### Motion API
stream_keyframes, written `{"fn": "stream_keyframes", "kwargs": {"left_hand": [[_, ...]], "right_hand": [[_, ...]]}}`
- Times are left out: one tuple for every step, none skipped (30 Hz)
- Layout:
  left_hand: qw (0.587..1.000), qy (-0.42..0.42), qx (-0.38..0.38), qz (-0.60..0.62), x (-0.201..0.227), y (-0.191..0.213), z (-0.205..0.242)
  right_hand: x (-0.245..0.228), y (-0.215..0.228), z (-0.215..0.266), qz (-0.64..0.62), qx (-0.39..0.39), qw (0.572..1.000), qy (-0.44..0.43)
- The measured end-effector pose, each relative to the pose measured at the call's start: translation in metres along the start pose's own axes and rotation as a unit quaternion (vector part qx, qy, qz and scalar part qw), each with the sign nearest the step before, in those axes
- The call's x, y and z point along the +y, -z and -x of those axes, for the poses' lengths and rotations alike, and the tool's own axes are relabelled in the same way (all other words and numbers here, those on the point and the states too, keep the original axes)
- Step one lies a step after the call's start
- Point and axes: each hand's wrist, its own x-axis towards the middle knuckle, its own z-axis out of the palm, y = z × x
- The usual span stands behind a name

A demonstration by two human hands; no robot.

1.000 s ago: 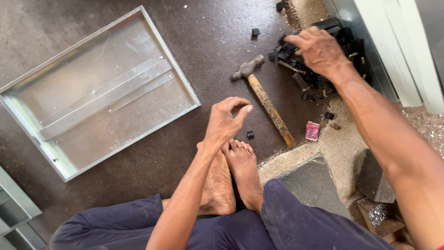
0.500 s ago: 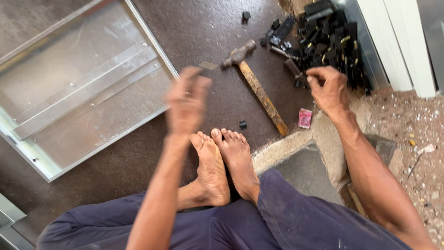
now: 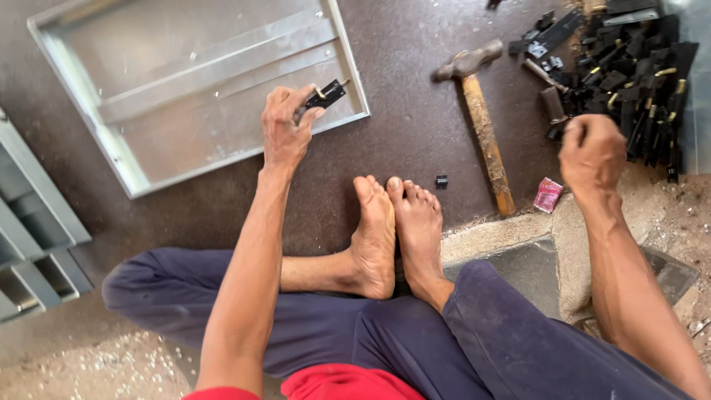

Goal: The person sits on the floor and uses a hammer to attach black metal lock mechanisms to a rectangular metal frame. They repeatedly pick up lock parts, position them on the frame, and strike them with the hammer to secure them in place.

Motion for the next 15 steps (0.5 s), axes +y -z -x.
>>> {"fn": "stream_keyframes", "kwargs": {"left_hand": [[1.000, 0.020, -0.014, 0.015, -0.001, 0.002, 0.001], [0.998, 0.036, -0.029, 0.030, -0.004, 0.003, -0.003], [0.998, 0.041, -0.037, 0.033, -0.006, 0.004, -0.008], [0.997, 0.046, -0.049, 0.039, -0.008, 0.002, -0.011], [0.996, 0.051, -0.061, 0.044, -0.009, -0.002, -0.013], [0.997, 0.036, -0.058, 0.037, -0.010, -0.006, -0.016], [0.998, 0.021, -0.055, 0.029, -0.011, -0.011, -0.019], [0.998, 0.005, -0.053, 0.024, -0.012, -0.015, -0.021], [0.997, 0.019, -0.061, 0.037, -0.013, -0.018, -0.022], [0.996, 0.031, -0.068, 0.048, -0.014, -0.021, -0.026], [0.994, 0.044, -0.075, 0.060, -0.015, -0.022, -0.030], [0.996, 0.021, -0.061, 0.060, -0.015, -0.025, -0.033], [0.997, -0.002, -0.047, 0.060, -0.016, -0.026, -0.035], [0.997, -0.026, -0.032, 0.061, -0.016, -0.030, -0.039], [0.997, -0.011, -0.038, 0.064, -0.015, -0.033, -0.041]], "right_hand": [[-0.008, 0.001, -0.001, -0.055, 0.013, 0.998, -0.020], [-0.020, 0.000, -0.003, -0.110, 0.037, 0.993, -0.004], [-0.033, -0.002, -0.006, -0.165, 0.061, 0.984, 0.012], [-0.045, 0.001, -0.006, -0.216, 0.083, 0.973, 0.024], [-0.060, 0.000, -0.006, -0.212, 0.070, 0.974, 0.040], [-0.077, -0.006, -0.006, -0.208, 0.057, 0.975, 0.054], [-0.094, -0.013, -0.007, -0.203, 0.044, 0.976, 0.068], [-0.111, -0.018, -0.009, -0.154, 0.054, 0.978, 0.130], [-0.127, -0.024, -0.012, -0.106, 0.061, 0.974, 0.192], [-0.146, -0.033, -0.018, -0.164, 0.014, 0.974, 0.157], [-0.165, -0.043, -0.024, -0.221, -0.034, 0.967, 0.122], [-0.185, -0.053, -0.031, -0.239, -0.059, 0.963, 0.108], [-0.205, -0.063, -0.036, -0.257, -0.083, 0.958, 0.093], [-0.223, -0.072, -0.041, -0.260, -0.084, 0.954, 0.124], [-0.238, -0.080, -0.044, -0.263, -0.084, 0.948, 0.155]]}}
